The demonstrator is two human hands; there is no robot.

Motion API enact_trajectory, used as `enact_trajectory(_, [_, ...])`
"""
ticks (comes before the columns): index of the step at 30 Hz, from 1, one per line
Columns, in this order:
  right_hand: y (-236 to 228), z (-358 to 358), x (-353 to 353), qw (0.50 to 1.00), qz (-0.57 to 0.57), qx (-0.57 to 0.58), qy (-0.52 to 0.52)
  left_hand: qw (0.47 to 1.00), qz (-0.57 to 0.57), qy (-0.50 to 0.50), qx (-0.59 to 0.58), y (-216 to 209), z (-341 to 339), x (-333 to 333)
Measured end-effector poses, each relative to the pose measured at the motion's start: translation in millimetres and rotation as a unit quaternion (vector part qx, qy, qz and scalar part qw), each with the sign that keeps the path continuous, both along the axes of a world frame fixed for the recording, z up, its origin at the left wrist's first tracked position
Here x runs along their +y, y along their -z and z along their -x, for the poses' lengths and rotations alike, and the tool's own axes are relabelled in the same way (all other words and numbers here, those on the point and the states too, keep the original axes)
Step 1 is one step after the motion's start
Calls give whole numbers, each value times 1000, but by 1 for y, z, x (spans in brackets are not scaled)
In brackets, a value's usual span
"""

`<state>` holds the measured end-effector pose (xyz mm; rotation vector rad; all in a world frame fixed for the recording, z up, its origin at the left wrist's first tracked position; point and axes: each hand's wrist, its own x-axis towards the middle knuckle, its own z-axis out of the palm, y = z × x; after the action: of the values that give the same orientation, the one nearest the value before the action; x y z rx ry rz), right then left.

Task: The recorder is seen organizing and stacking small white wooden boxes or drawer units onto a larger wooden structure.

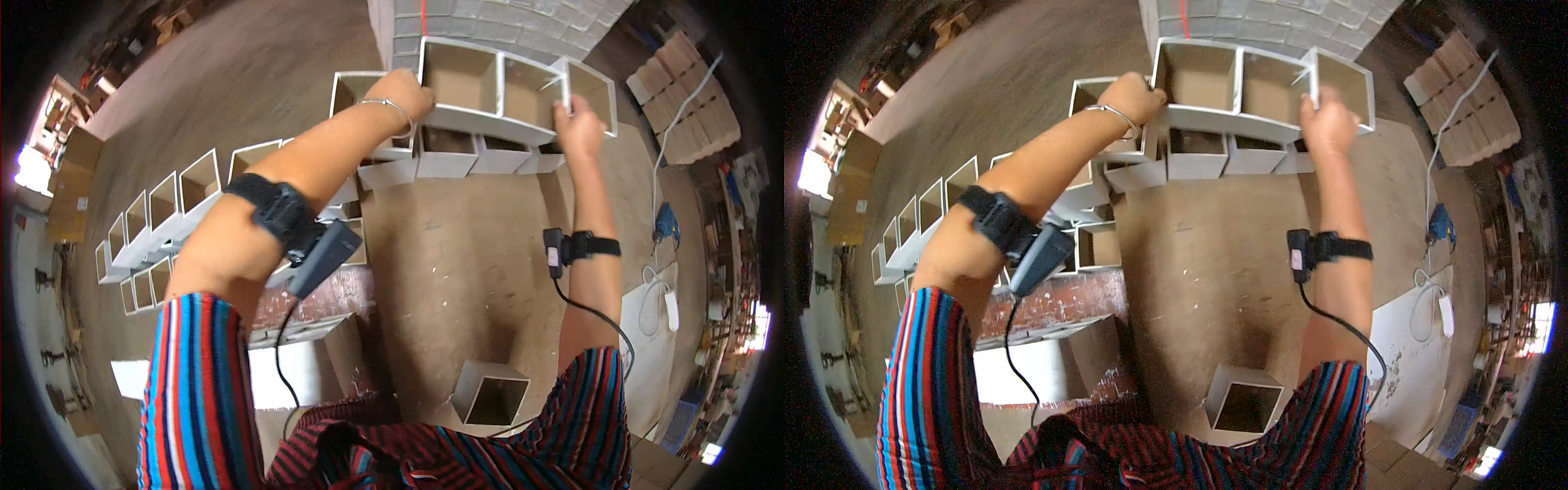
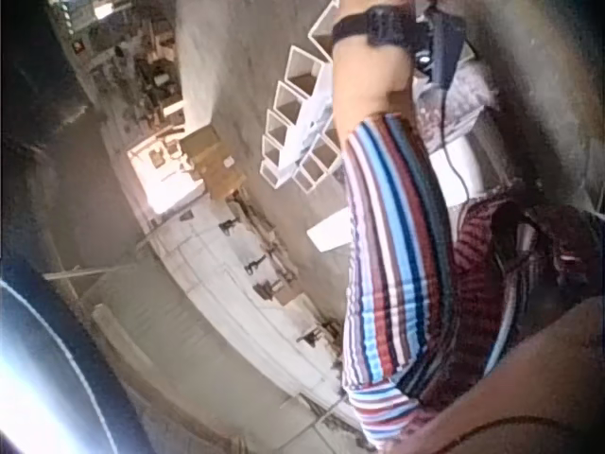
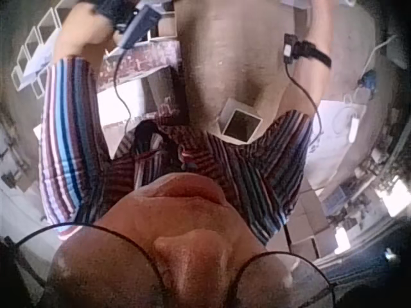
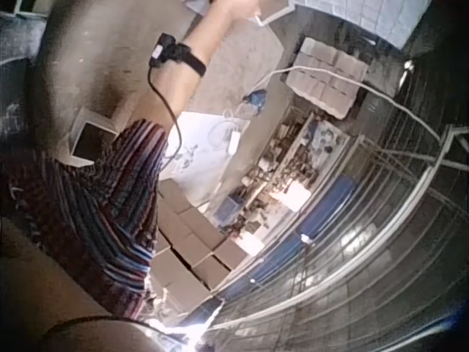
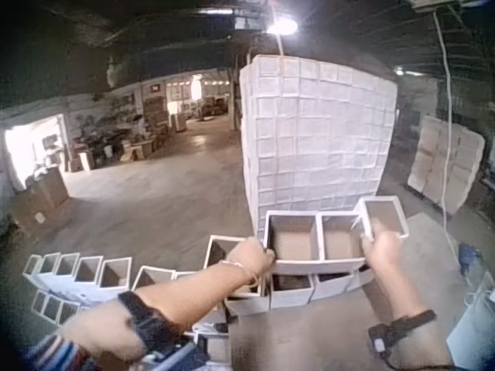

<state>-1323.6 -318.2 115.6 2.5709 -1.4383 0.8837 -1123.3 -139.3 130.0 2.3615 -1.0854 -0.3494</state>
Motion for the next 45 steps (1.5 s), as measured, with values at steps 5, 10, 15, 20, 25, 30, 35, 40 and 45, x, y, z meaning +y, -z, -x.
enact_trajectory(5, [-85,-9,75,961,204,-149,-113,980,116,15,-159,-51,-15,79])
enact_trajectory(10, [-132,-15,135,941,222,-215,-138,964,224,27,-143,-115,2,161])
enact_trajectory(15, [-131,-33,225,924,133,-258,-248,975,180,-13,-133,-123,5,262])
enact_trajectory(20, [-113,-59,349,915,81,-247,-310,968,152,-67,-188,-104,13,402])
enact_trajectory(25, [-70,-41,470,891,-5,-234,-389,952,154,-173,-199,-70,55,539])
enact_trajectory(30, [-5,-15,577,860,-140,-274,-406,929,179,-227,-231,-21,83,647])
enact_trajectory(35, [31,1,651,878,-153,-276,-360,935,210,-217,-187,31,79,708])
enact_trajectory(40, [57,9,685,929,-175,-129,-299,957,224,-177,-50,61,79,755])
enact_trajectory(45, [37,8,704,920,-225,-81,-312,980,159,-116,25,48,72,768])
